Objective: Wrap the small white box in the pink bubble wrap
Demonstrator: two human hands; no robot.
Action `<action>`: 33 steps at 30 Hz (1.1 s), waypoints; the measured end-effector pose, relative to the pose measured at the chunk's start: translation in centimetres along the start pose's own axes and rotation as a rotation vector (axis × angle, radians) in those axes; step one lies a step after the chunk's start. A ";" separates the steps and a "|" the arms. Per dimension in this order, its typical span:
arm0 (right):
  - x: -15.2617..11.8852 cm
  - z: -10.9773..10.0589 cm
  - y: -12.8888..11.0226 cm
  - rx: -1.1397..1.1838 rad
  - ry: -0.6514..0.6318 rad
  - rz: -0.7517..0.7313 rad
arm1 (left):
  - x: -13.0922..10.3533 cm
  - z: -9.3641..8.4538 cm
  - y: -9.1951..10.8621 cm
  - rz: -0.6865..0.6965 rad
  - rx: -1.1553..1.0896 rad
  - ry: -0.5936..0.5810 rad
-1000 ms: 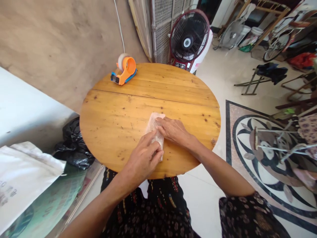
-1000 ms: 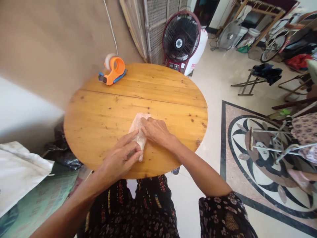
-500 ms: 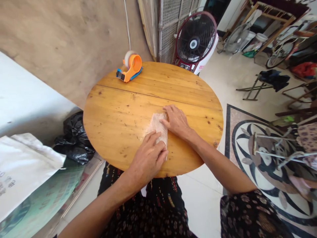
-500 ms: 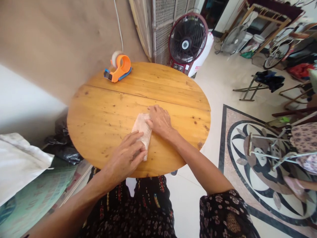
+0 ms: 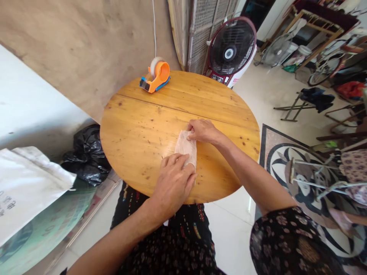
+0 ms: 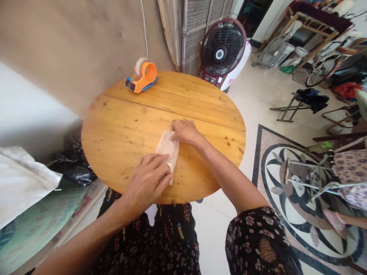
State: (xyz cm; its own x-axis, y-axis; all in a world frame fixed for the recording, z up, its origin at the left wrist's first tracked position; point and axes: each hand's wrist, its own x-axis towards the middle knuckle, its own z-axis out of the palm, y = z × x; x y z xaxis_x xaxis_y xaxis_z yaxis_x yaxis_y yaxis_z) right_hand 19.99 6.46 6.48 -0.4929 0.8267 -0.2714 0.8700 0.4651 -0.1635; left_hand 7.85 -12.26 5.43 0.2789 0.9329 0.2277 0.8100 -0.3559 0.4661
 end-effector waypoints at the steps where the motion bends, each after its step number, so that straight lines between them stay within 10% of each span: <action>1: 0.1 -0.1 -0.1 -0.011 -0.007 0.001 | 0.0 0.0 0.0 -0.004 0.000 0.000; 9: 0.5 0.1 0.4 0.147 -0.066 -0.031 | -0.3 0.1 0.1 -0.012 -0.005 0.000; 21: 0.6 3.3 1.3 0.843 0.189 -0.081 | -0.5 0.1 -0.4 0.008 -0.023 0.042; 33: 1.5 2.4 0.5 0.663 0.133 -0.029 | -0.8 0.3 -0.3 0.011 0.098 0.112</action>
State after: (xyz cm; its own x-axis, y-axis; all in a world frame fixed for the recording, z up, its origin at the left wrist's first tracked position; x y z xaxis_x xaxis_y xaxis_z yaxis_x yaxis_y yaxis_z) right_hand 19.66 7.12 3.76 -0.4735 0.8686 -0.1457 0.6460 0.2301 -0.7278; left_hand 7.54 -12.86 4.87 0.2333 0.9150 0.3292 0.8549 -0.3543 0.3788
